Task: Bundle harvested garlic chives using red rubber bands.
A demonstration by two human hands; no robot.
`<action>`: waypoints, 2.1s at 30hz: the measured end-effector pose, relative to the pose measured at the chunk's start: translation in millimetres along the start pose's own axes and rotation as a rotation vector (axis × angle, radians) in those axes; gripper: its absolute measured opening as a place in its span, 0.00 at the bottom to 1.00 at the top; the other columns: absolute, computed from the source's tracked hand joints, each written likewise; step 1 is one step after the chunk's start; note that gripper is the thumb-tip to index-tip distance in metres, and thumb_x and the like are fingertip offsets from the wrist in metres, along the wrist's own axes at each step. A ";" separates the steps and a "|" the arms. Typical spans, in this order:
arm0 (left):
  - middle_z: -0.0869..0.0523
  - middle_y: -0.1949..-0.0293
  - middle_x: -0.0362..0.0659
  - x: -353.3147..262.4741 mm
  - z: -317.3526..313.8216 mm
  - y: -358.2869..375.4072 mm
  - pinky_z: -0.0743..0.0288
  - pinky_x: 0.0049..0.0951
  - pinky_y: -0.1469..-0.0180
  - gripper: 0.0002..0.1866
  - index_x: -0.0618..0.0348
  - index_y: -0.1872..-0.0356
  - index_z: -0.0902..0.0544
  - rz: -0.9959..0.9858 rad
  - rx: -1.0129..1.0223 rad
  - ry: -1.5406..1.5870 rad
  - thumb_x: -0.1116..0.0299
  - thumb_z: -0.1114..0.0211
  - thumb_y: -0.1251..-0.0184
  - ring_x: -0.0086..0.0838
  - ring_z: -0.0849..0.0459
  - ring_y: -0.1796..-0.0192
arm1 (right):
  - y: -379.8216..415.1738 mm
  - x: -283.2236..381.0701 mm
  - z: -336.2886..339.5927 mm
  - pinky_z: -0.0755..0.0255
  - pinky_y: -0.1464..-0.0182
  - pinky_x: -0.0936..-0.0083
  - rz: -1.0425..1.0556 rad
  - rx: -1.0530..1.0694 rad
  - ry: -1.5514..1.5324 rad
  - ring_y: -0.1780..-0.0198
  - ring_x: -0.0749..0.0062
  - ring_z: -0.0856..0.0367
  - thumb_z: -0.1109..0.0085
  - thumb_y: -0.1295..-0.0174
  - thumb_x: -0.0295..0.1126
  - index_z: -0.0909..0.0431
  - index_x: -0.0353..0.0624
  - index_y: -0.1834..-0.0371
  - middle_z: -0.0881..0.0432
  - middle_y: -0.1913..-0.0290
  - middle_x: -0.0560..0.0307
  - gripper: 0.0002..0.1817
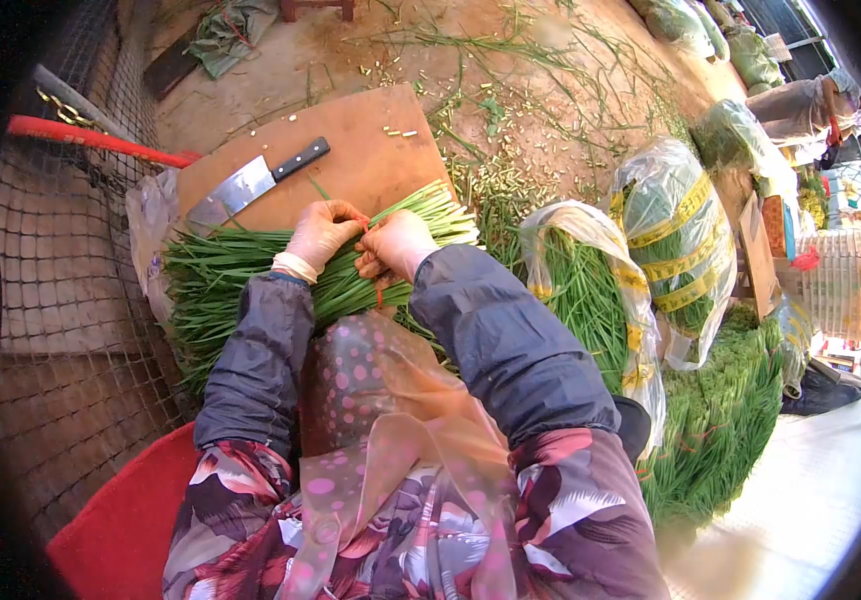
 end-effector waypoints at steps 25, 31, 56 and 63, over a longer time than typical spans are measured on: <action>0.25 0.71 0.51 -79.8 -6.2 44.7 0.30 0.44 0.60 0.05 0.63 0.76 0.26 -0.740 -0.361 -0.617 0.79 0.37 0.49 0.50 0.25 0.62 | 64.9 32.9 5.3 0.23 0.49 0.64 0.490 -0.266 0.776 0.53 0.55 0.16 0.35 0.51 0.43 0.24 0.39 0.46 0.15 0.59 0.50 0.29; 0.26 0.69 0.52 -86.5 -19.2 63.9 0.32 0.46 0.60 0.05 0.63 0.74 0.28 -0.691 -0.369 -0.556 0.78 0.40 0.46 0.50 0.26 0.61 | 58.6 20.4 -6.3 0.59 0.25 0.47 0.842 -0.143 1.591 0.23 0.42 0.55 0.25 0.70 0.52 0.51 0.36 0.27 0.48 0.25 0.42 0.65; 0.22 0.71 0.38 -8.4 -157.8 148.5 0.20 0.27 0.74 0.06 0.57 0.61 0.26 0.231 0.038 0.857 0.75 0.38 0.36 0.27 0.17 0.73 | 32.4 16.9 -6.1 0.38 0.37 0.68 0.495 -0.171 1.697 0.34 0.54 0.34 0.21 0.73 0.52 0.53 0.43 0.24 0.35 0.33 0.42 0.70; 0.22 0.71 0.39 15.9 -158.4 143.0 0.20 0.24 0.74 0.07 0.58 0.60 0.27 0.220 0.016 0.839 0.75 0.38 0.36 0.26 0.17 0.73 | 32.9 19.3 -7.3 0.41 0.34 0.65 0.477 -0.133 1.674 0.30 0.51 0.39 0.21 0.75 0.53 0.52 0.44 0.24 0.38 0.31 0.40 0.70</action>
Point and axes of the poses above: each hand's wrist, its own y-axis away from the middle knuckle, its own z-axis out of the back of the hand, x = y × z, the point moved 7 cm from there along -y, towards the middle knuckle
